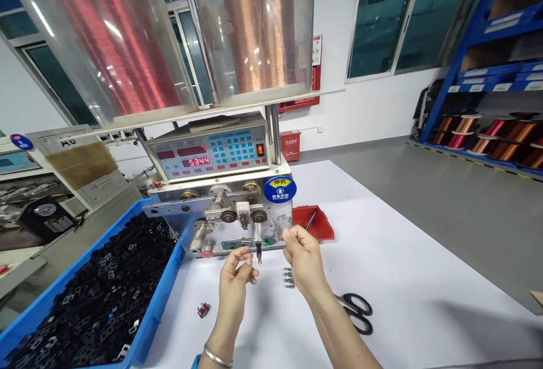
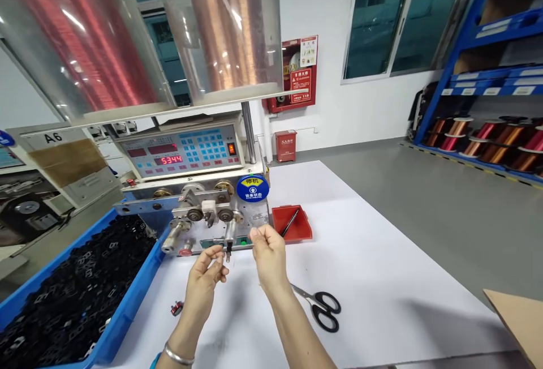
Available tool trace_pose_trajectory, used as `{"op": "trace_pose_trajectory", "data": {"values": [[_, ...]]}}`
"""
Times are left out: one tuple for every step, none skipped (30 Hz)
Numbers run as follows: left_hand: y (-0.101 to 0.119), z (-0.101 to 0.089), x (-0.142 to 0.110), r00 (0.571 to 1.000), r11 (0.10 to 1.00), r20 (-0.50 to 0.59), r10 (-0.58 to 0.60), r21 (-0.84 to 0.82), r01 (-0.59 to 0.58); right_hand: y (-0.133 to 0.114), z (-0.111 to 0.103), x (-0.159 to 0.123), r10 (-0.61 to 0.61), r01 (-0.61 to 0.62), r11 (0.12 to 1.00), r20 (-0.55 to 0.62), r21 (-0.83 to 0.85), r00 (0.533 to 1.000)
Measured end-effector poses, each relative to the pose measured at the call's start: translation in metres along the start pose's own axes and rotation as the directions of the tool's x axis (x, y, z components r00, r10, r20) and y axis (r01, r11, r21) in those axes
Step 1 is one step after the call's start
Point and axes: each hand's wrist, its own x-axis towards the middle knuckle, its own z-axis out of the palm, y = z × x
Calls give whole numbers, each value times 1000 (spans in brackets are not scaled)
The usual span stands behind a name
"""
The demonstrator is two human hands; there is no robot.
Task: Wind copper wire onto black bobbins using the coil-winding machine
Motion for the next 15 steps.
{"op": "trace_pose_trajectory", "data": {"values": [[-1, 2, 1, 1000, 1000, 12, -6, 20, 6, 7, -2, 1, -7, 7, 1000, 3, -21, 1000], [-1, 4, 2, 1000, 999, 26, -12, 41, 11, 14, -3, 0, -18, 18, 999, 5, -47, 1000], [-1, 6, 2, 999, 998, 40, -17, 60, 15, 22, -2, -1, -26, 26, 997, 11, -74, 1000], [-1, 8, 3, 998, 997, 55, -20, 75, 16, 30, -1, -4, -27, 29, 995, 22, -98, 999], [-1, 9, 4, 997, 996, 73, -24, 86, 17, 39, 2, -6, -23, 27, 992, 36, -119, 999], [0, 10, 5, 995, 995, 93, -28, 93, 19, 48, 5, -10, -14, 22, 990, 55, -137, 998], [-1, 11, 7, 993, 995, 110, -31, 96, 20, 57, 9, -12, -3, 14, 988, 76, -151, 997], [-1, 10, 9, 992, 995, 125, -29, 94, 17, 65, 12, -15, 9, 7, 987, 97, -163, 995], [-2, 10, 12, 991, 996, 133, -21, 90, 9, 72, 15, -17, 18, 3, 984, 115, -177, 993], [-4, 9, 14, 991, 996, 135, -5, 88, -7, 77, 17, -18, 22, 3, 981, 127, -193, 992], [-5, 9, 17, 991, 995, 134, 17, 92, -29, 80, 18, -18, 20, 9, 977, 133, -214, 991], [-7, 8, 20, 990, 993, 131, 43, 102, -56, 81, 17, -17, 12, 20, 971, 134, -237, 991], [-8, 8, 22, 990, 989, 127, 65, 120, -81, 80, 15, -16, 0, 33, 965, 124, -259, 992], [-9, 8, 23, 989, 984, 124, 84, 148, -102, 77, 12, -14, -20, 51, 958, 111, -283, 994], [-9, 7, 24, 987, 975, 124, 102, 182, -124, 73, 8, -12, -51, 79, 949, 99, -306, 994]]}}
